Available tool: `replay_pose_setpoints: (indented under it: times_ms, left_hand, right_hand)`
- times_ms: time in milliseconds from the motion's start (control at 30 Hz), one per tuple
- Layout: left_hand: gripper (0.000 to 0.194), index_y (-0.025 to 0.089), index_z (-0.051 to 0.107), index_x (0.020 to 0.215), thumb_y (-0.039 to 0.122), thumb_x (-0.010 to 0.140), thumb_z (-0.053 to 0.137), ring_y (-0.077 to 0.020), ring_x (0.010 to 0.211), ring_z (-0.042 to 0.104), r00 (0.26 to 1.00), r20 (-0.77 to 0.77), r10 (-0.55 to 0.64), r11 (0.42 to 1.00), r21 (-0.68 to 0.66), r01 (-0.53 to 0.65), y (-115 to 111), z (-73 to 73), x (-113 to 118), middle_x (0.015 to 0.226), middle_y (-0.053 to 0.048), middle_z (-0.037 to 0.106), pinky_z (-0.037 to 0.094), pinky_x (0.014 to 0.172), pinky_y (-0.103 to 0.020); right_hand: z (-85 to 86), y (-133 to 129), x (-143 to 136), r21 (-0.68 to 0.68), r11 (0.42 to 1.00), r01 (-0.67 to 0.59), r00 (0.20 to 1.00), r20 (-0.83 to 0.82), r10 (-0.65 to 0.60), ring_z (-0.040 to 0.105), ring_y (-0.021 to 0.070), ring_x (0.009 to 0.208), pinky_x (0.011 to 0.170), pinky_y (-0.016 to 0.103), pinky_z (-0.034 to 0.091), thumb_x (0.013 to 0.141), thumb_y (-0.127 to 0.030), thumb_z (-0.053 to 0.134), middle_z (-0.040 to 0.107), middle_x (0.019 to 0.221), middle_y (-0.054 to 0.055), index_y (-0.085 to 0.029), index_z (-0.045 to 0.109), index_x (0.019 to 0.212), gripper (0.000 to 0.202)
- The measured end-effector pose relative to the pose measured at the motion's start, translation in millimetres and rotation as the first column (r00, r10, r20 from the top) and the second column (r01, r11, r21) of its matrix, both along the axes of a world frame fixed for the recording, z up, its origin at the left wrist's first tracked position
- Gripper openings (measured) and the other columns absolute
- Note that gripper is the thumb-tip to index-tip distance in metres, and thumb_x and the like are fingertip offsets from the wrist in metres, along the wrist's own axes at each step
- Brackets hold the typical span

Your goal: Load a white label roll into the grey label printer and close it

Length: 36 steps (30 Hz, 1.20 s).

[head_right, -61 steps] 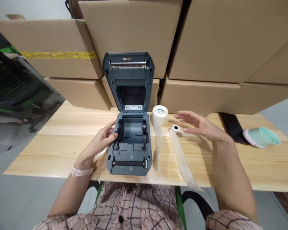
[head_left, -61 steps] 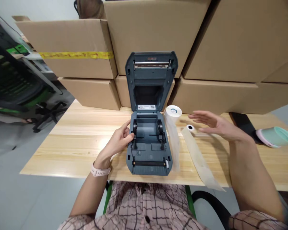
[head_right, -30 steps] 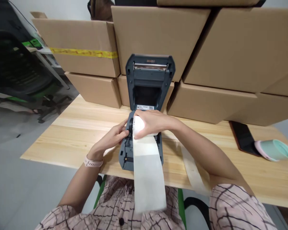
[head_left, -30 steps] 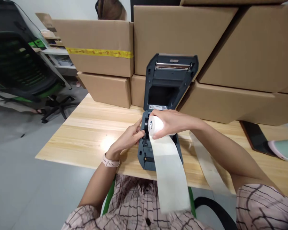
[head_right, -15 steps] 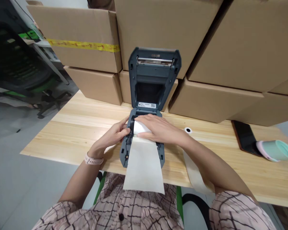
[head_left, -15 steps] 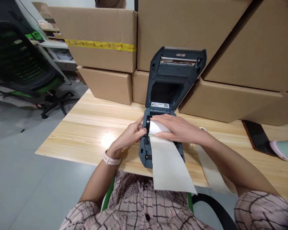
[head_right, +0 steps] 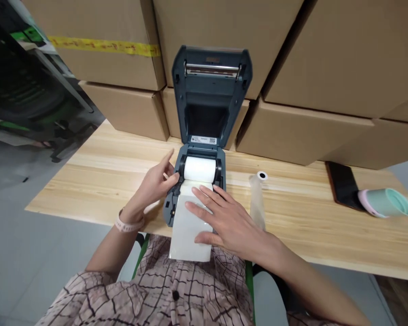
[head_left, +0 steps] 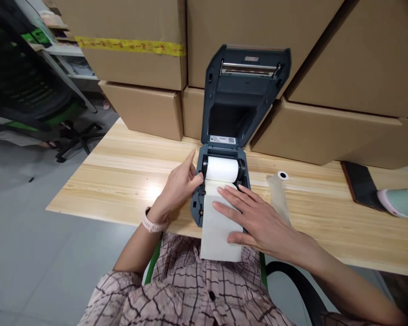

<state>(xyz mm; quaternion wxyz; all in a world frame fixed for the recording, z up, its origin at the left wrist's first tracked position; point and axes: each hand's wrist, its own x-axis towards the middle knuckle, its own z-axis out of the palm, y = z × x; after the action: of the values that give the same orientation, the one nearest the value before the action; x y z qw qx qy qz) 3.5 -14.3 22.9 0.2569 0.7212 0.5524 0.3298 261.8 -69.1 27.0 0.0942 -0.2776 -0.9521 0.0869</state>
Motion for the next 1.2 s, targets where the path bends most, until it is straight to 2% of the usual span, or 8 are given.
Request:
replay_pose_setpoints:
  times_ms: [133, 267, 367, 500, 633, 767, 933, 1200]
  left_hand:
    - [0.067, 0.013, 0.028, 0.163, 0.03, 0.102, 0.051, -0.0303, 0.149, 0.045, 0.975, -0.204, -0.087, 0.902, 0.399, 0.163, -35, 8.1, 13, 0.157, -0.02, 0.05, 0.042, 0.119, -0.05]
    - [0.073, 0.017, 0.019, 0.167, 0.044, 0.106, 0.049, -0.0255, 0.157, 0.037, 0.795, -0.424, -0.434, 0.788, 0.248, 0.563, -73, 6.5, 23, 0.163, -0.013, 0.047, 0.026, 0.131, -0.05]
    - [0.072, 0.015, 0.027, 0.164, 0.047, 0.105, 0.051, -0.0275, 0.157, 0.036, 0.788, -0.481, -0.385, 0.772, 0.301, 0.56, -83, -2.8, 25, 0.161, -0.012, 0.05, 0.018, 0.133, -0.051]
    - [0.068, 0.016, 0.032, 0.162, 0.045, 0.104, 0.053, -0.0267, 0.155, 0.041, 0.806, -0.485, -0.339, 0.771, 0.347, 0.534, -83, -9.5, 26, 0.159, -0.012, 0.053, 0.02, 0.132, -0.05]
    - [0.066, 0.017, 0.036, 0.16, 0.043, 0.103, 0.056, -0.0271, 0.152, 0.045, 0.813, -0.484, -0.323, 0.772, 0.362, 0.522, -82, -9.5, 26, 0.157, -0.013, 0.055, 0.023, 0.131, -0.05]
    - [0.063, 0.016, 0.042, 0.157, 0.04, 0.101, 0.058, -0.0271, 0.151, 0.047, 0.823, -0.475, -0.313, 0.771, 0.379, 0.512, -80, -8.9, 28, 0.156, -0.013, 0.057, 0.025, 0.13, -0.05]
    - [0.057, 0.022, 0.048, 0.153, 0.032, 0.099, 0.059, -0.0281, 0.141, 0.059, 0.889, -0.293, -0.352, 0.749, 0.482, 0.455, -85, -14.0, 25, 0.144, -0.011, 0.067, 0.045, 0.119, -0.051]
    - [0.051, 0.032, 0.05, 0.151, 0.036, 0.101, 0.04, -0.032, 0.138, 0.057, 0.968, 0.21, 0.137, 0.601, 0.76, -0.249, -100, -28.6, 19, 0.152, -0.007, 0.057, 0.053, 0.108, -0.056]
  right_hand:
    - [11.1, 2, 4, -0.096, 0.995, 0.004, 1.0, -0.005, -0.005, 0.03, 0.0356, 0.158, 0.125, 0.065, 0.034, 0.095, -0.071, 0.052, 0.031, 0.17, 0.017, -0.024, 0.045, 0.158, 0.079]
    - [44.6, 11, 28, -0.276, 0.955, -0.107, 0.991, -0.104, 0.081, 0.054, 0.0283, 0.146, 0.126, 0.056, 0.039, 0.093, -0.062, 0.065, 0.06, 0.153, 0.006, -0.035, 0.06, 0.147, 0.061]
    - [73.1, 32, 47, -0.263, 0.964, 0.024, 0.934, -0.337, -0.116, 0.074, 0.0203, 0.117, 0.113, 0.044, 0.054, 0.098, -0.046, 0.066, 0.078, 0.124, -0.003, -0.039, 0.072, 0.129, 0.032]
    - [97.9, 89, 46, -0.115, 0.904, 0.412, 0.582, -0.73, -0.358, 0.061, 0.0171, 0.135, 0.115, 0.035, 0.049, 0.102, -0.029, 0.06, 0.063, 0.15, 0.002, -0.027, 0.065, 0.137, 0.035]
    - [112.9, 157, 25, -0.264, 0.902, 0.341, 0.518, -0.748, -0.415, 0.035, 0.0139, 0.156, 0.124, 0.03, 0.034, 0.107, -0.041, 0.046, 0.035, 0.171, 0.001, -0.019, 0.035, 0.158, 0.057]
    - [122.3, 183, 6, -0.411, 0.88, 0.237, 0.491, -0.732, -0.473, 0.05, 0.0199, 0.147, 0.117, 0.036, 0.046, 0.107, -0.06, 0.033, 0.061, 0.148, -0.014, -0.036, 0.058, 0.141, 0.049]
    - [112.0, 130, 3, -0.284, 0.912, 0.295, 0.519, -0.754, -0.402, 0.051, 0.0191, 0.143, 0.125, 0.04, 0.038, 0.1, -0.076, 0.035, 0.06, 0.15, -0.007, -0.035, 0.054, 0.14, 0.06]
    - [34.1, 5, 23, -0.027, 0.992, 0.122, 0.856, -0.502, -0.119, 0.051, 0.0265, 0.147, 0.124, 0.056, 0.038, 0.106, -0.064, 0.029, 0.06, 0.153, 0.004, -0.036, 0.055, 0.147, 0.056]
